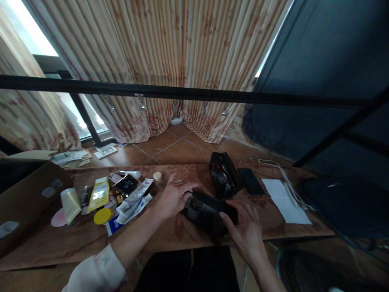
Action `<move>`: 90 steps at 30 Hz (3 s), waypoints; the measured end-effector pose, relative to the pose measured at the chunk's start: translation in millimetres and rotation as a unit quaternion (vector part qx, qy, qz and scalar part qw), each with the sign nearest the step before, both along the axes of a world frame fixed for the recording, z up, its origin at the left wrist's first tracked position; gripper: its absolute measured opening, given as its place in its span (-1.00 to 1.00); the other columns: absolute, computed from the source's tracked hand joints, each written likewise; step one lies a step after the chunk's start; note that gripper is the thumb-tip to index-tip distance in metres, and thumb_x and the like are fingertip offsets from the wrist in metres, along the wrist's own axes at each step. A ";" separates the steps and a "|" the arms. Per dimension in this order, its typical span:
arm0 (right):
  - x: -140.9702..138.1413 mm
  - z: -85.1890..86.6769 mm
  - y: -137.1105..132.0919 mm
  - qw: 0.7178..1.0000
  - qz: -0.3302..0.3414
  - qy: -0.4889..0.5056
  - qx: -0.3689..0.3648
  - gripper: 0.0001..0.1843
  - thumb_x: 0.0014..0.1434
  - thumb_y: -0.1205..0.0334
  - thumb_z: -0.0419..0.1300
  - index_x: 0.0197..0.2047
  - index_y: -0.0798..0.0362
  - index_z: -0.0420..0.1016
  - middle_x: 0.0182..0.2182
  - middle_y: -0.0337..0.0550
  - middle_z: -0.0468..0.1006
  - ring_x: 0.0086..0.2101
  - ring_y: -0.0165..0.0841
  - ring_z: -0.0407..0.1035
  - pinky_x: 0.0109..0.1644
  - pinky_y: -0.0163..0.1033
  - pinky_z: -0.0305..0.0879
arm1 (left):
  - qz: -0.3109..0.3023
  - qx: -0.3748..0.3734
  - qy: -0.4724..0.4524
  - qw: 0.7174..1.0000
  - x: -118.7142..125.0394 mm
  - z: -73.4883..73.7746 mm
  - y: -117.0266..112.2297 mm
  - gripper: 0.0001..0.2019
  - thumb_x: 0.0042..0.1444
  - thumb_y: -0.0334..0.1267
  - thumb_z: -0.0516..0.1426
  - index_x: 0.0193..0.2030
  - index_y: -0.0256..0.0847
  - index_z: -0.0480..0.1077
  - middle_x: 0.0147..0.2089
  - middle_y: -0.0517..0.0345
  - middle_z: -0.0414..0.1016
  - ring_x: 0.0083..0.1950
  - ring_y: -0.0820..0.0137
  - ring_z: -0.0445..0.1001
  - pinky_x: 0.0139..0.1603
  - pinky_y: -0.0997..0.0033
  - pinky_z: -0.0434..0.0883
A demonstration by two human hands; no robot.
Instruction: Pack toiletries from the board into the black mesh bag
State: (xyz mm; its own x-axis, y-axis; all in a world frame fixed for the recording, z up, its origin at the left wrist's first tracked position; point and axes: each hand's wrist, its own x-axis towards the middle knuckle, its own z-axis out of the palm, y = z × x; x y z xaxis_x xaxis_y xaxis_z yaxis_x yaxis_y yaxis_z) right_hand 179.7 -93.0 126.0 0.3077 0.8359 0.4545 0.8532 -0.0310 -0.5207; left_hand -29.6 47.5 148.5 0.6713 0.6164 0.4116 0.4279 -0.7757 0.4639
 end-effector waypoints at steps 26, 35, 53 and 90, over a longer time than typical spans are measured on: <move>-27.1 31.8 52.0 0.976 0.154 -0.104 -0.118 -0.86 0.17 0.20 0.16 -0.35 -0.03 0.55 -0.38 -0.18 0.52 -0.28 -0.29 0.38 -0.15 -0.19 0.21 | 0.000 -0.004 0.008 1.000 -3.1 -2.3 -6.1 -0.80 0.16 -0.43 0.06 -0.25 -0.08 0.47 -0.25 0.23 0.55 -0.12 0.36 0.47 0.31 -0.06 -0.09; -19.4 49.6 68.6 0.987 0.126 -0.006 -0.102 -0.75 0.14 0.14 0.16 -0.51 -0.03 0.54 -0.51 -0.26 0.56 -0.46 -0.40 0.43 -0.34 -0.30 0.24 | 0.160 -0.033 -0.147 0.975 -19.4 -26.9 -18.3 -0.65 0.17 -0.35 0.07 0.11 -0.09 0.31 0.21 0.03 0.31 0.24 0.27 0.27 0.27 0.07 0.22; 7.2 47.8 177.7 0.977 -0.056 -0.164 -0.124 -0.75 0.08 0.14 0.16 -0.47 0.05 0.61 -0.44 0.04 0.62 -0.36 -0.17 0.49 -0.30 -0.16 0.24 | 0.228 -0.045 -0.043 0.972 -40.5 -127.9 -55.1 -0.74 0.09 -0.43 0.03 -0.17 -0.12 0.47 0.02 0.01 0.50 0.03 0.18 0.48 0.04 0.06 0.48; -27.3 -96.0 7.6 0.979 -0.101 0.070 -0.164 -0.70 0.25 0.19 -0.01 -0.25 -0.01 0.56 -0.39 -0.15 0.62 -0.38 -0.32 0.50 -0.32 -0.31 0.23 | 0.156 -0.159 -0.059 0.973 67.0 -111.3 -5.0 -0.07 -0.02 0.00 0.23 0.36 -0.35 -0.13 0.19 -0.26 0.34 0.21 0.00 0.33 0.19 -0.06 0.29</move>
State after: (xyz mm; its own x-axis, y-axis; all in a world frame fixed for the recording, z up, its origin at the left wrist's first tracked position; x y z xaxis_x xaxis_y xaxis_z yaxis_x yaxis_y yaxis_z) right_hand 152.4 -85.4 30.0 0.5221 0.8451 0.1147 0.7339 -0.3766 -0.5653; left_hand 37.4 42.5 37.1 0.3903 0.8915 0.2301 0.5488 -0.4259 0.7193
